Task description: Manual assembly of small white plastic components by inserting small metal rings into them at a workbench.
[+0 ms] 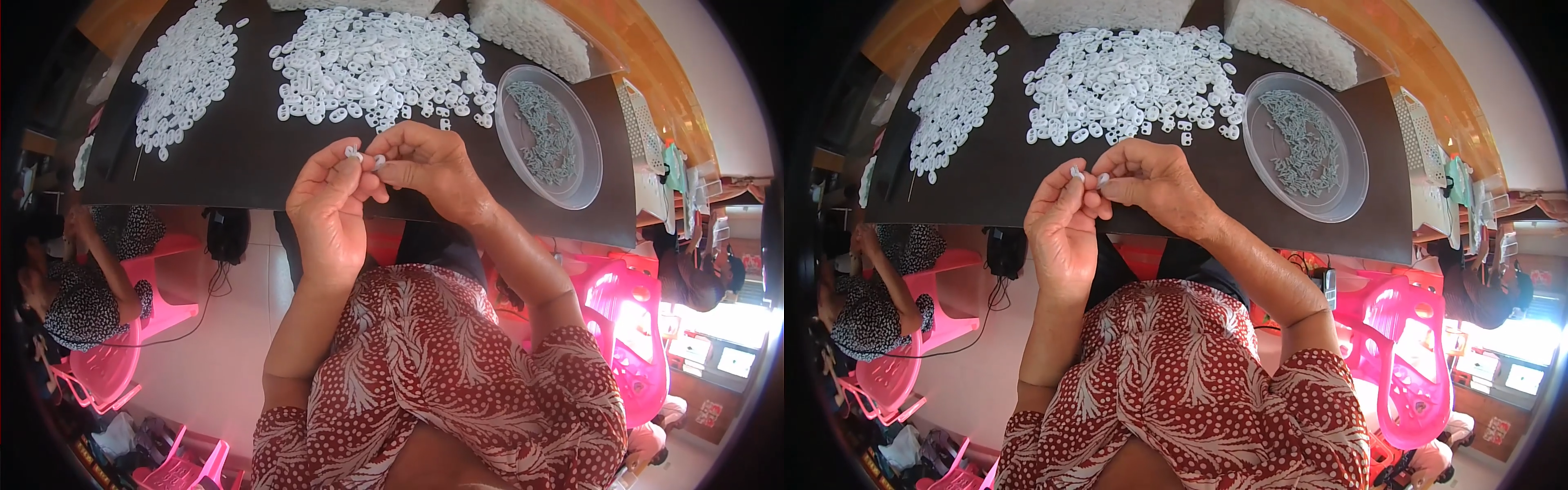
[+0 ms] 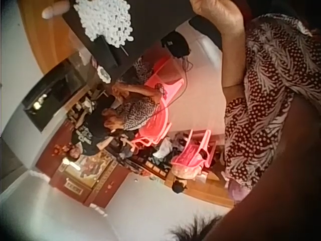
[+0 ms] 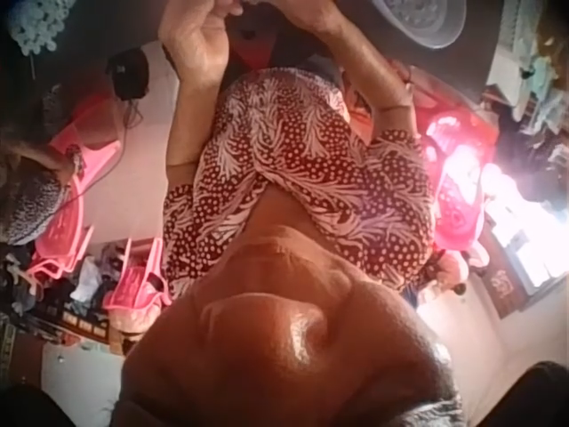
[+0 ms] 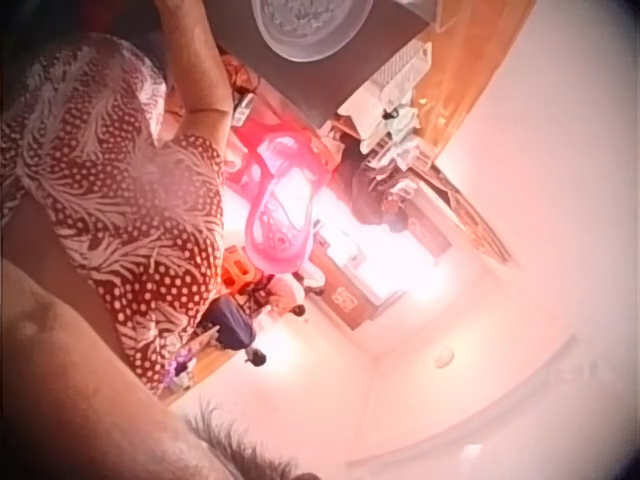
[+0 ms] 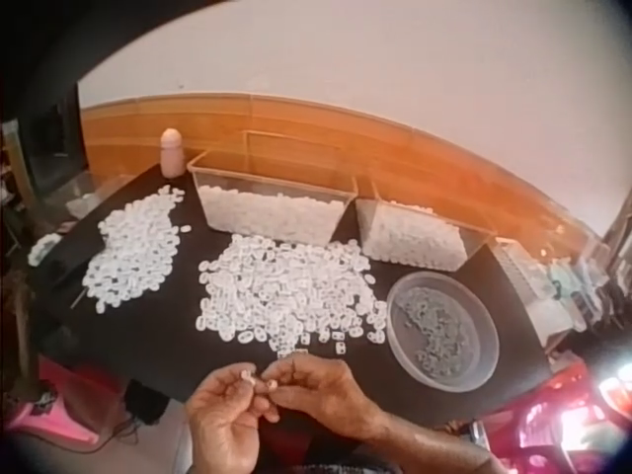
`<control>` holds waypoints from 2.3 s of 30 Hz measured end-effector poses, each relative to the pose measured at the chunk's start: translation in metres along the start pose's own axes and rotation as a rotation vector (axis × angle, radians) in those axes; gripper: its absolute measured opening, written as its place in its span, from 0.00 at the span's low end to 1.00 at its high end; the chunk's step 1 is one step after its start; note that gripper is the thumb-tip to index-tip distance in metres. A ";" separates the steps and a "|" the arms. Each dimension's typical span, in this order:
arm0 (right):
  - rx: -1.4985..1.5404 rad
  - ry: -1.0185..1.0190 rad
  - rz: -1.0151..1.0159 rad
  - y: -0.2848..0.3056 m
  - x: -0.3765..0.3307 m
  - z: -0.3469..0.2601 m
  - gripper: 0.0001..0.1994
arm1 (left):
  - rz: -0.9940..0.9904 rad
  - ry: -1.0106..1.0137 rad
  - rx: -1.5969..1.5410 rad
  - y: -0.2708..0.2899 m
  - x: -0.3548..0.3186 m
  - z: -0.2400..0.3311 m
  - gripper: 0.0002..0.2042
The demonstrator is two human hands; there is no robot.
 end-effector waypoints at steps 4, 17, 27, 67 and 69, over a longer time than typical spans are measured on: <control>-0.004 -0.021 0.003 0.000 -0.002 0.007 0.05 | -0.014 0.003 0.022 -0.002 -0.004 0.002 0.09; -0.080 0.031 0.168 0.015 -0.004 0.000 0.07 | 0.101 -0.053 0.410 0.006 -0.016 0.013 0.08; -0.078 0.075 0.197 0.013 -0.006 -0.004 0.06 | 0.145 -0.133 0.498 0.006 -0.019 0.020 0.08; -0.723 0.415 0.215 -0.017 -0.027 -0.034 0.13 | 0.092 -0.116 0.384 0.005 -0.018 0.008 0.09; -0.766 0.430 0.214 -0.020 -0.028 -0.039 0.15 | 0.100 -0.117 0.379 0.002 -0.018 0.010 0.09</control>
Point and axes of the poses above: each hand's wrist, its own x-axis towards the middle knuckle, its own y-axis out of the back of the hand, z = x × y, the point moved 10 cm from there along x, towards the middle knuckle, and after that the axes turned 5 degrees about -z, right-handed, at the moved point
